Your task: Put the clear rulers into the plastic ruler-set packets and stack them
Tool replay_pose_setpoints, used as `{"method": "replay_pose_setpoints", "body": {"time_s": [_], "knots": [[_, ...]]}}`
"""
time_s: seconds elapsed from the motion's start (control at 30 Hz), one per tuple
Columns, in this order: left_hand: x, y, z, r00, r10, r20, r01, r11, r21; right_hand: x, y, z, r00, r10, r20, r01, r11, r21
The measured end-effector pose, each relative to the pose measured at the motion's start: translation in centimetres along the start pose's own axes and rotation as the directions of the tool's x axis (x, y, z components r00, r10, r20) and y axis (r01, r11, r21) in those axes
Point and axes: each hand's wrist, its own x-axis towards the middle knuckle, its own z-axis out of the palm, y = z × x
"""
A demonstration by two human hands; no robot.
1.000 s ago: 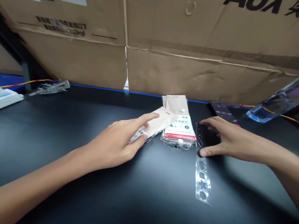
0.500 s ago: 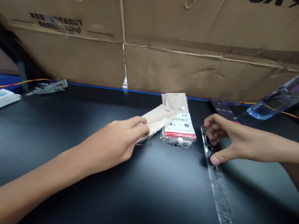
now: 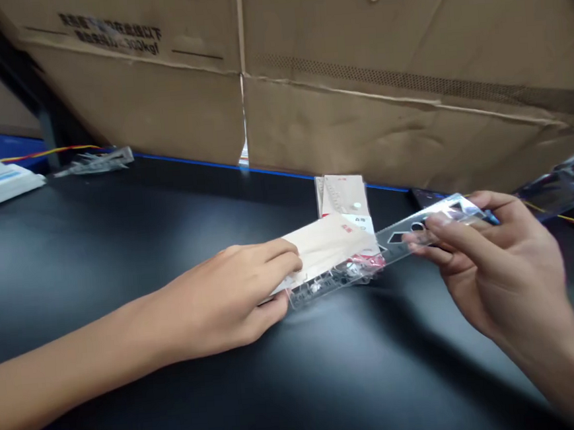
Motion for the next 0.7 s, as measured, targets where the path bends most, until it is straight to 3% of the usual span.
{"method": "replay_pose_setpoints", "body": {"time_s": [0.27, 0.37, 0.5, 0.6, 0.7], "knots": [[0.0, 0.7, -0.2, 0.999, 0.004, -0.048, -0.009, 0.994, -0.111, 1.8, 0.8, -1.3, 0.992, -0.052, -0.118, 0.046, 0.997, -0.059], [0.0, 0.8, -0.1, 0.996, 0.009, -0.09, -0.02, 0.993, -0.117, 1.8, 1.1, -1.2, 0.994, -0.049, -0.101, 0.04, 0.995, -0.09], [0.1, 0.9, 0.1, 0.99, -0.009, -0.14, -0.011, 0.99, -0.142, 0.3, 1.1, -0.7, 0.997, -0.001, 0.083, 0.023, 0.964, -0.265], [0.0, 0.9, 0.2, 0.989, -0.017, -0.148, -0.005, 0.989, -0.146, -1.1, 0.8, -0.3, 0.957, 0.017, 0.288, 0.115, 0.894, -0.434], [0.0, 1.0, 0.3, 0.987, -0.017, -0.161, -0.006, 0.99, -0.14, -1.9, 0.7, -0.2, 0.933, -0.012, 0.361, 0.203, 0.844, -0.497]]}}
